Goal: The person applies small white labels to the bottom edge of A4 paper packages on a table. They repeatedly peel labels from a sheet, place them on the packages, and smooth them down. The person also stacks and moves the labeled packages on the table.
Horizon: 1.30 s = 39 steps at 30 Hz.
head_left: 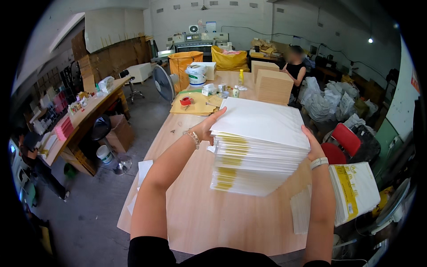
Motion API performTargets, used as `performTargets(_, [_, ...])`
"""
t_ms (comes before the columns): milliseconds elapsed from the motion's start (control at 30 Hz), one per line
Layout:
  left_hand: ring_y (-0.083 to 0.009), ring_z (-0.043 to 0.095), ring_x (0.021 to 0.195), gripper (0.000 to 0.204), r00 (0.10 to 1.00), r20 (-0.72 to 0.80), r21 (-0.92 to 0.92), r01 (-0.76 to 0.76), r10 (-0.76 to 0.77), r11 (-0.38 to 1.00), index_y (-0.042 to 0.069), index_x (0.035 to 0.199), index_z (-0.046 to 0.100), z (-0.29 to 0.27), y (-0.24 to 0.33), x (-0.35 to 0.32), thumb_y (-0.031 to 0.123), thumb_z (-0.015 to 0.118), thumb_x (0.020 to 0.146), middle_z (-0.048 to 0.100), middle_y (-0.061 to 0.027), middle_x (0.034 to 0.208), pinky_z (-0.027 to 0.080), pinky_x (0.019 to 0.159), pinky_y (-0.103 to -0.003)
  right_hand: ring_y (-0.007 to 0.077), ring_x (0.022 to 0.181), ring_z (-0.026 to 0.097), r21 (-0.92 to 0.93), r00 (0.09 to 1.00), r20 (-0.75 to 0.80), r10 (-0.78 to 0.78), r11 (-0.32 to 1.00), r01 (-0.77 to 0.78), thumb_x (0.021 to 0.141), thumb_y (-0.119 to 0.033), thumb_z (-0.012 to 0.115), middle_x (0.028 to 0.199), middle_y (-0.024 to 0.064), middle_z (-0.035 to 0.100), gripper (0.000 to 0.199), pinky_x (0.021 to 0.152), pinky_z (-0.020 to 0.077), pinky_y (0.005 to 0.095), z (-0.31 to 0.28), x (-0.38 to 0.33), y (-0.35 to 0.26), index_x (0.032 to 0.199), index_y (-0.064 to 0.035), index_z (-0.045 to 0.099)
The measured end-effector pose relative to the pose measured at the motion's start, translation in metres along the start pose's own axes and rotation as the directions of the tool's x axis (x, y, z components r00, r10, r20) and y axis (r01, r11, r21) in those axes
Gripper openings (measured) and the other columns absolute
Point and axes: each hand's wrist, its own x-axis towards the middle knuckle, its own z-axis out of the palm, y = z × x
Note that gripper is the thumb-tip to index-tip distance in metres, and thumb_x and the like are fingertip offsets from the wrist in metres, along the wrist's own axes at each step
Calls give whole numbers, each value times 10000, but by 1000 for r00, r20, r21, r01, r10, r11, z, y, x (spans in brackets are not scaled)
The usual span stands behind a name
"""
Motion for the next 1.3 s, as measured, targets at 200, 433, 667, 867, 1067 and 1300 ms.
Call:
performTargets(200, [-223,566,942,581,981,172,-355,-23,90,934,55,1151,497,-35,-11,9,516,497,798,569,-114,1076,438,852,-392,175,1088,457,7,1000,-2,-27,1000,27,829,-332,537,1207,93,471,559,889,387,295,25,-37,37,1253,-11,362])
performTargets(433, [-209,548,982,543,981,180,-192,107,-72,976,97,1138,516,-76,-13,12,497,530,771,561,-93,1101,455,790,-423,408,1195,282,-495,915,-233,328,770,-402,654,-746,424,1356,151,241,960,821,268,660,66,-89,14,1358,-161,134])
performTargets(667, [-210,540,1002,573,982,186,-252,33,15,967,44,1183,456,-45,-15,-9,438,554,778,537,-118,1131,419,883,-354,344,1181,349,-314,921,4,389,875,-368,703,-649,497,1356,137,238,919,803,390,576,60,-82,17,1360,-191,45])
performTargets(867, [-197,533,1023,568,982,179,-174,-33,64,984,32,1203,432,-53,-28,-31,412,539,795,525,-131,1143,429,870,-320,297,1171,372,-176,909,-78,410,892,-417,754,-574,510,1350,104,272,811,866,361,546,77,-127,38,1351,-168,141])
performTargets(1067, [-224,549,993,566,990,135,-93,-22,35,995,8,1197,437,-38,-38,-63,379,542,782,549,-151,1090,416,885,-312,240,1150,397,-102,970,35,242,966,-237,734,-413,626,1296,100,358,792,941,338,407,60,-126,63,1321,-73,216])
performTargets(1300, [-237,238,1256,995,950,97,119,-308,298,944,41,1357,94,-7,-106,-143,249,698,595,234,-136,1355,226,1014,-345,211,1143,392,-297,992,122,20,955,17,637,-264,736,1242,94,405,842,932,354,349,17,-172,144,1291,-17,268])
